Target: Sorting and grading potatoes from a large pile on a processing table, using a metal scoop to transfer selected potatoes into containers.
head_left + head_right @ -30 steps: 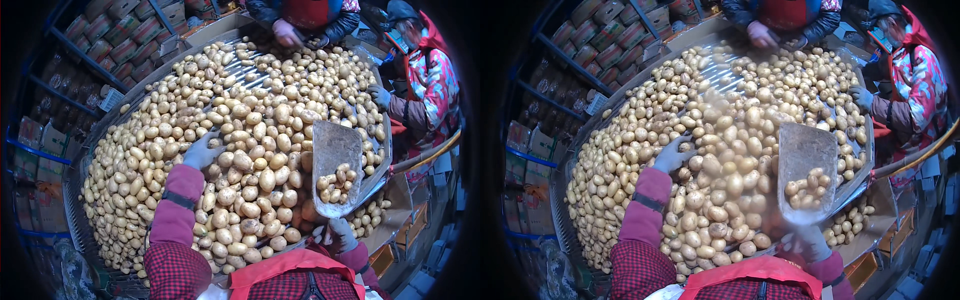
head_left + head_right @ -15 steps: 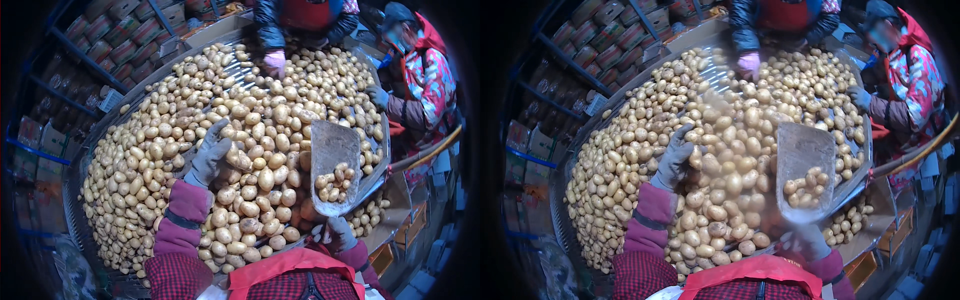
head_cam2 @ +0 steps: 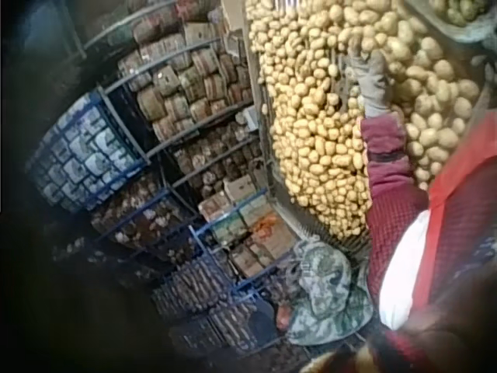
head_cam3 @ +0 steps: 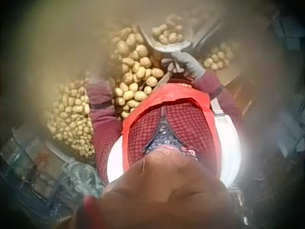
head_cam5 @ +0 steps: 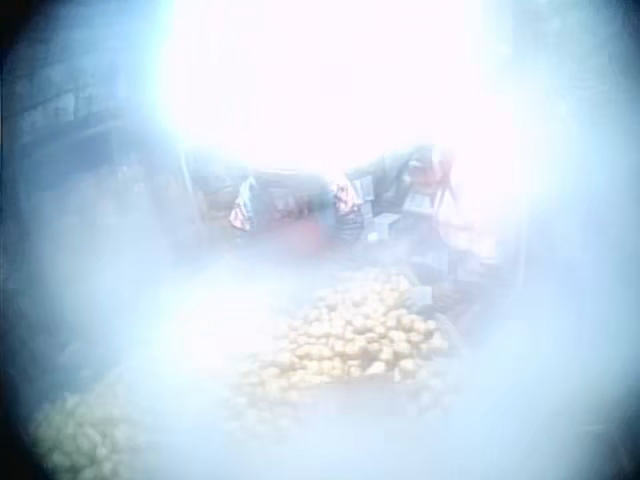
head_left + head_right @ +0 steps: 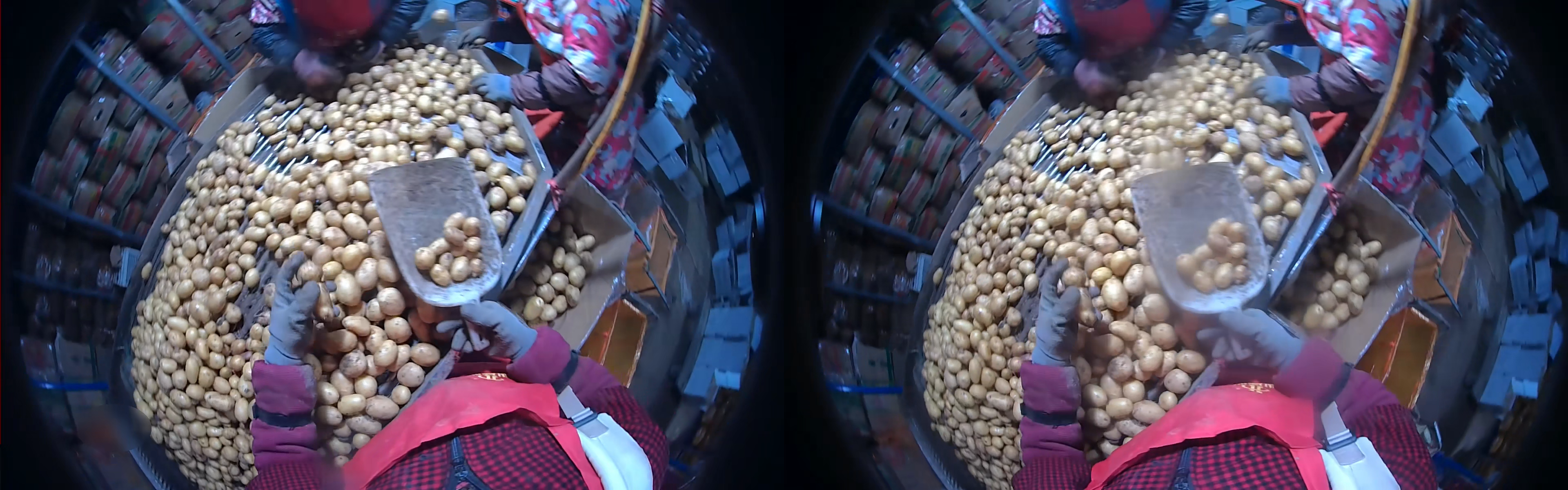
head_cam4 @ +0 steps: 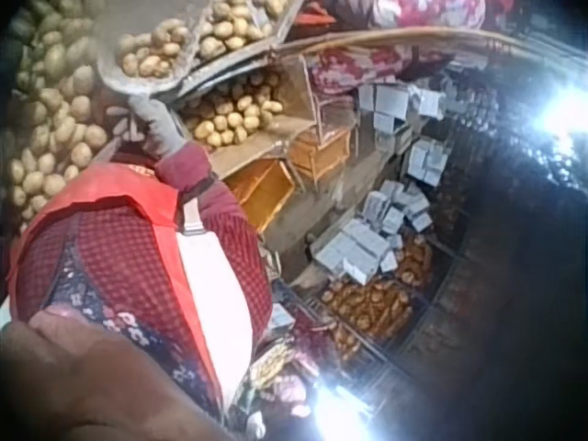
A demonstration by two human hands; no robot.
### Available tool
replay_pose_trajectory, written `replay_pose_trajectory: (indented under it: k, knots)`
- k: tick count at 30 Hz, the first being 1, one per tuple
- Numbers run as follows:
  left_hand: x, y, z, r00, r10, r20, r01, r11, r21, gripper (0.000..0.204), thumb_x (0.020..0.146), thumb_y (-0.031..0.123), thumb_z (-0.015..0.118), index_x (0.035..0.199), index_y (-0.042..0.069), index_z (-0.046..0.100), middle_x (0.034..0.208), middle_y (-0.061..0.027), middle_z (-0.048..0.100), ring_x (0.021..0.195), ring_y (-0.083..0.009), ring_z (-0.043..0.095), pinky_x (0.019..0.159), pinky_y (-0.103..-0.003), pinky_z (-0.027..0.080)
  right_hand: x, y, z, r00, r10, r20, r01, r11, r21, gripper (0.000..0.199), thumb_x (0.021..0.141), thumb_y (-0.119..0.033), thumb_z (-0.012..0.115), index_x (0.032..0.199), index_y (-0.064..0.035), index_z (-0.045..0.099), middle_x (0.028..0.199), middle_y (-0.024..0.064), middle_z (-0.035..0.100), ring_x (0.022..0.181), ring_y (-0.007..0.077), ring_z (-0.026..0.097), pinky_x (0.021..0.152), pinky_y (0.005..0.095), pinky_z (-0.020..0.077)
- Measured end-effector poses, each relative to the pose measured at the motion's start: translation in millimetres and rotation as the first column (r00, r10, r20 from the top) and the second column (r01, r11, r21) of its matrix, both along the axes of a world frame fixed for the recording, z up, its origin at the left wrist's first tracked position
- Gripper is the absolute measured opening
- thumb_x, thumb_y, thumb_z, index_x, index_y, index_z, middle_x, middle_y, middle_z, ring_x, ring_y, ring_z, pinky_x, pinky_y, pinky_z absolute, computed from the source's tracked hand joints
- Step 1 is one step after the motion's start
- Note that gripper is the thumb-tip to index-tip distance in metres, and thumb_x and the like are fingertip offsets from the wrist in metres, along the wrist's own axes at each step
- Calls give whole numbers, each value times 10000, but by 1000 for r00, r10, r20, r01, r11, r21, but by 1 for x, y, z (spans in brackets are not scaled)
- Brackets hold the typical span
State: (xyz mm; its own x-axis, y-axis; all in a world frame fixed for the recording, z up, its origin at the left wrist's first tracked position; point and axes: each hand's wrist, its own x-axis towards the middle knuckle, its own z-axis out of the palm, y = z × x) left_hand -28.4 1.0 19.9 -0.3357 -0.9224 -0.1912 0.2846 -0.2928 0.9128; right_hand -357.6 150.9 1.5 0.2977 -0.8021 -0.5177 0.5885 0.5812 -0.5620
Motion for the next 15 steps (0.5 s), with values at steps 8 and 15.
replay_pose_trajectory:
  k: [8,15]
  knots:
    - [-22,-1,-31,892,74,446,-49,997,-66,565,921,4,681,1441,64,470,1312,-58,544,1055,-113,568,860,-234,515,-14,5,-3,996,-19,-84,14,998,-64,407,989,-361,595,796,-14,685,668,16,620,559,106,558,533,235,414]
    - [4,-10,-64,852,148,503,-45,976,-212,549,937,67,673,1438,21,453,1408,-107,504,1255,-204,508,1040,-322,452,-28,40,12,983,-24,-182,6,995,-99,484,947,-478,636,752,-41,707,662,44,656,503,126,589,487,235,435]
